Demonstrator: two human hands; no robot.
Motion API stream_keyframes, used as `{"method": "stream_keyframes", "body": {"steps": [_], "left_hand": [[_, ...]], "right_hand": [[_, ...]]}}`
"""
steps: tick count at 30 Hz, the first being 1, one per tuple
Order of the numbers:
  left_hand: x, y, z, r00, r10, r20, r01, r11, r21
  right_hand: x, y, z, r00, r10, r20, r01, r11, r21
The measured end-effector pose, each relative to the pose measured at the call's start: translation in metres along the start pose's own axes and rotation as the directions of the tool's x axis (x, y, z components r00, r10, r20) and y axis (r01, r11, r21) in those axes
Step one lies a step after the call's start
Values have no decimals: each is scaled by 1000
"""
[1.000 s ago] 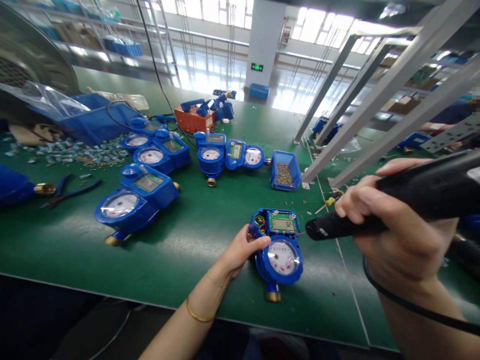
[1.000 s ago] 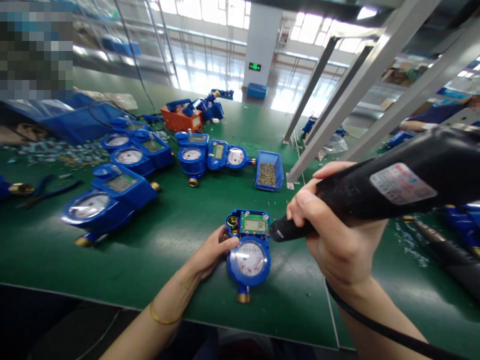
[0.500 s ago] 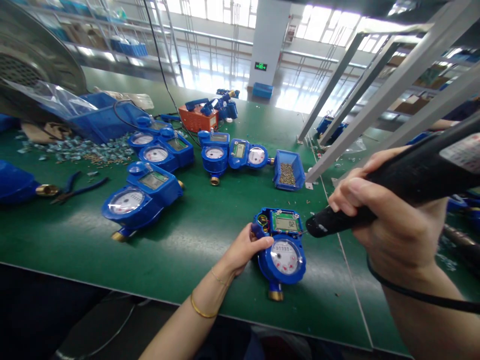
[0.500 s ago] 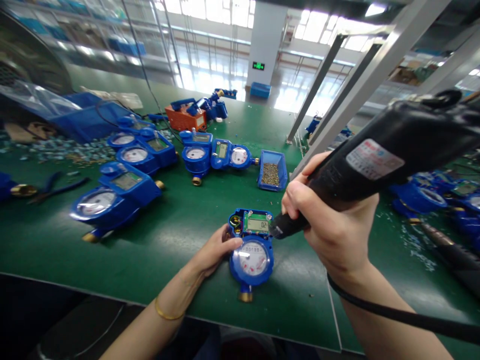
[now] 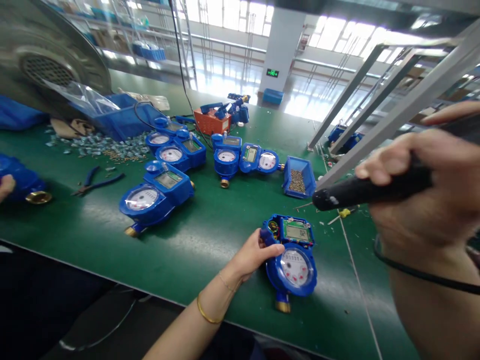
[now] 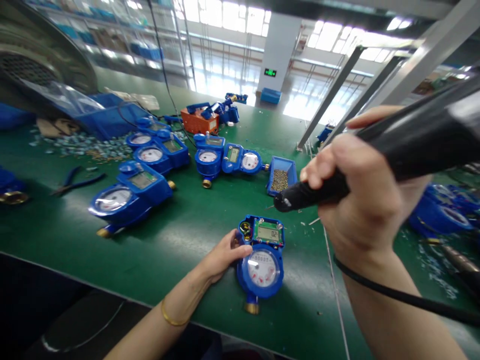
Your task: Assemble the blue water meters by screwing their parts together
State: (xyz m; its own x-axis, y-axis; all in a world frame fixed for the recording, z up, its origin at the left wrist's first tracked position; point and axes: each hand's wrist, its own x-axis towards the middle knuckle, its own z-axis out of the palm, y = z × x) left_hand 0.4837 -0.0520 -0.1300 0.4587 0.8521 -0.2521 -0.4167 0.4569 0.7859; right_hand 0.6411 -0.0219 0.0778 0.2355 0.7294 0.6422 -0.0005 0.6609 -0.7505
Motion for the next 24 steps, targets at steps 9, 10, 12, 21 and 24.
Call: {"method": "stream_keyframes", "body": {"steps": [9, 10, 12, 21, 24], "left_hand": [[-2, -3, -1, 1000, -14, 3, 14, 1000, 7], [-2, -3, -1, 1000, -11, 3, 11, 1000, 6], [-2, -3, -1, 1000, -8, 7, 8, 1000, 4], [-3, -1, 0, 1000, -10, -7, 10, 1000, 22], [-4, -1, 0, 1000, -10, -18, 10, 999, 40]], "right_hand": [[-11, 31, 19, 982, 168, 83, -173, 983, 62], [-11, 31, 20, 982, 167, 86, -172, 984, 55], [-11, 32, 21, 982, 163, 96, -168, 985, 46], [-15, 34, 32, 991, 93, 93, -96, 995, 29], [-15, 34, 34, 992, 94, 82, -96, 995, 17]]}}
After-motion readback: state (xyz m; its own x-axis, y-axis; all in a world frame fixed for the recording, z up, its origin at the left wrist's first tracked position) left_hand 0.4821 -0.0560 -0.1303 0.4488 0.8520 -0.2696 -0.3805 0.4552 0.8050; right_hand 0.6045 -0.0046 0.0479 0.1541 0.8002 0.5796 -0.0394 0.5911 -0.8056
